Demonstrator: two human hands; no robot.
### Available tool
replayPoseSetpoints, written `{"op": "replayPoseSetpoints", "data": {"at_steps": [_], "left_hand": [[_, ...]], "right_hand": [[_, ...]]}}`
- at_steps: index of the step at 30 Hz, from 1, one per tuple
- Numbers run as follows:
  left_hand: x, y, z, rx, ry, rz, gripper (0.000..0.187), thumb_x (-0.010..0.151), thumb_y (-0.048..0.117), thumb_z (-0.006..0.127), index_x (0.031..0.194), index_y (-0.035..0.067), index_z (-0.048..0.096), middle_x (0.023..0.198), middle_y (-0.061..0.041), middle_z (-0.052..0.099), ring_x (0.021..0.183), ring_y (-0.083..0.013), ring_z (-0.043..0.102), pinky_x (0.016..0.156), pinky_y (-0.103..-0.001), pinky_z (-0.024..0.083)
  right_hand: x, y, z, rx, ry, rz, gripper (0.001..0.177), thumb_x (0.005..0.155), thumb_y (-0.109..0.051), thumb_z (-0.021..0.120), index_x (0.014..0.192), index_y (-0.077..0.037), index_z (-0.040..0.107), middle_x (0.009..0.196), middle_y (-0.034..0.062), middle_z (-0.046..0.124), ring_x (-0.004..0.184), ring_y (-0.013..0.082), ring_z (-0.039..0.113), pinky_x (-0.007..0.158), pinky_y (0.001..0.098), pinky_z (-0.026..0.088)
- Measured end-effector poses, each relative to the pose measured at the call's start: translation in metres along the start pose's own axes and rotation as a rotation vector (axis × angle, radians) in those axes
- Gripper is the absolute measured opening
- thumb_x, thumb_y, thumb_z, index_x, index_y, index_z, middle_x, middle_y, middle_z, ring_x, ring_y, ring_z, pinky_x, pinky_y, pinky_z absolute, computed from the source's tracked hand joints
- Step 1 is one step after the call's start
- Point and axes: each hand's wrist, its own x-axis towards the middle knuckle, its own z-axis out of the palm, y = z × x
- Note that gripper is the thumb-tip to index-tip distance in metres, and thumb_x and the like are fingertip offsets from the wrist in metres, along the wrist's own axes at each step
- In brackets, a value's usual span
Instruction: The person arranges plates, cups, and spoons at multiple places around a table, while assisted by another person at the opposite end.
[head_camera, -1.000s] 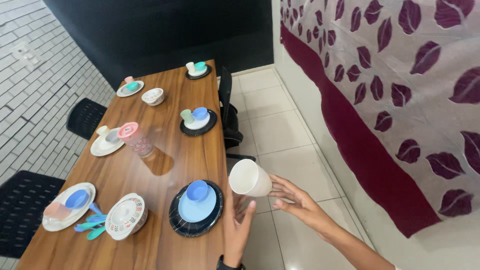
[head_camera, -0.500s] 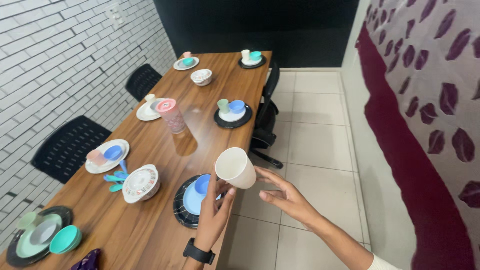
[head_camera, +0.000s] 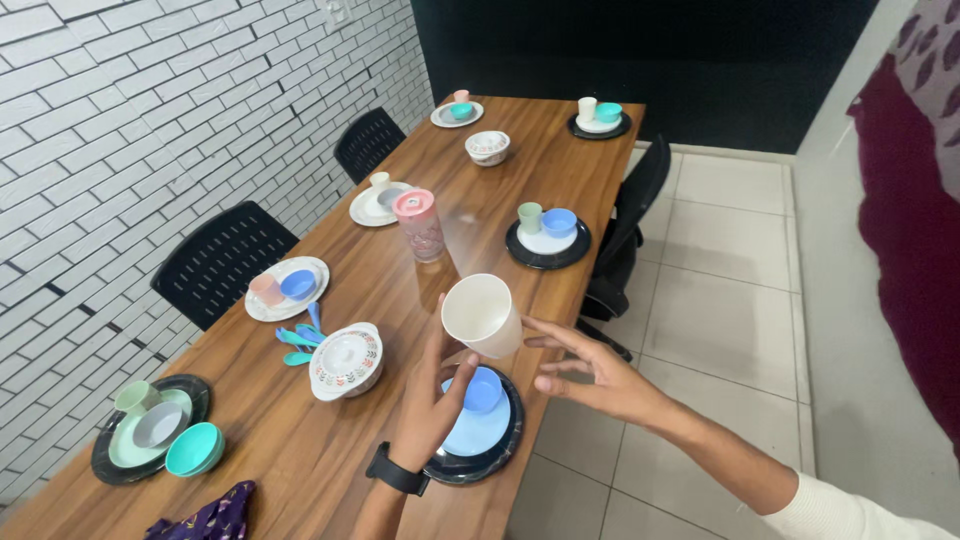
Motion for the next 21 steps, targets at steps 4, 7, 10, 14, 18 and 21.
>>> {"op": "replayPoseSetpoints", "data": {"at_steps": [4, 7, 10, 14, 18, 21], "left_hand": [[0.027, -0.017, -0.031, -0.07, 0.059, -0.064, 0.082, 0.095, 0.014, 0.061, 0.164, 0.015, 0.016, 0.141, -0.018, 0.06, 0.12, -0.0277, 0.07, 0.095, -0.041, 0.06], [0.033, -0.036, -0.054, -0.035, 0.118, 0.03, 0.082, 0.097, 0.011, 0.061, 0.164, 0.012, 0.013, 0.149, -0.019, 0.054, 0.13, -0.0273, 0.061, 0.103, -0.041, 0.055], [0.028, -0.056, -0.073, 0.033, 0.163, -0.016, 0.08, 0.096, 0.012, 0.061, 0.162, 0.01, 0.016, 0.155, -0.017, 0.047, 0.135, -0.0261, 0.056, 0.099, -0.042, 0.058], [0.021, -0.074, -0.097, 0.078, 0.241, -0.02, 0.076, 0.098, 0.01, 0.062, 0.162, 0.009, 0.022, 0.154, -0.019, 0.049, 0.134, -0.0287, 0.059, 0.106, -0.042, 0.053], [0.015, -0.094, -0.116, 0.066, 0.316, -0.083, 0.075, 0.099, 0.01, 0.059, 0.162, 0.01, 0.02, 0.152, -0.019, 0.052, 0.131, -0.0276, 0.062, 0.107, -0.041, 0.053], [0.009, -0.109, -0.123, 0.165, 0.414, -0.164, 0.077, 0.097, 0.011, 0.061, 0.161, 0.01, 0.019, 0.149, -0.018, 0.052, 0.127, -0.0274, 0.065, 0.104, -0.041, 0.053]], "right_hand": [[0.059, 0.006, 0.004, -0.041, -0.069, -0.006, 0.088, 0.089, -0.038, 0.073, 0.161, -0.014, 0.03, 0.16, 0.0084, 0.045, 0.145, 0.023, 0.046, 0.112, 0.0451, 0.045], [0.094, 0.02, 0.017, 0.01, -0.118, -0.026, 0.092, 0.088, -0.037, 0.074, 0.162, -0.013, 0.025, 0.163, 0.0083, 0.039, 0.146, 0.0237, 0.044, 0.114, 0.045, 0.041], [0.119, 0.035, 0.032, 0.042, -0.187, -0.04, 0.09, 0.09, -0.038, 0.073, 0.162, -0.011, 0.027, 0.16, 0.0113, 0.044, 0.147, 0.0245, 0.045, 0.116, 0.0455, 0.042], [0.155, 0.045, 0.041, 0.106, -0.318, -0.018, 0.087, 0.09, -0.037, 0.073, 0.161, -0.01, 0.03, 0.162, 0.0115, 0.042, 0.148, 0.0253, 0.043, 0.117, 0.0461, 0.04], [0.195, 0.065, 0.055, 0.119, -0.418, -0.063, 0.083, 0.092, -0.038, 0.074, 0.158, -0.006, 0.036, 0.16, 0.0129, 0.046, 0.148, 0.028, 0.044, 0.119, 0.0467, 0.038], [0.219, 0.08, 0.066, 0.185, -0.51, 0.022, 0.085, 0.089, -0.04, 0.074, 0.158, -0.007, 0.035, 0.154, 0.015, 0.05, 0.143, 0.0287, 0.048, 0.118, 0.0461, 0.039]]}}
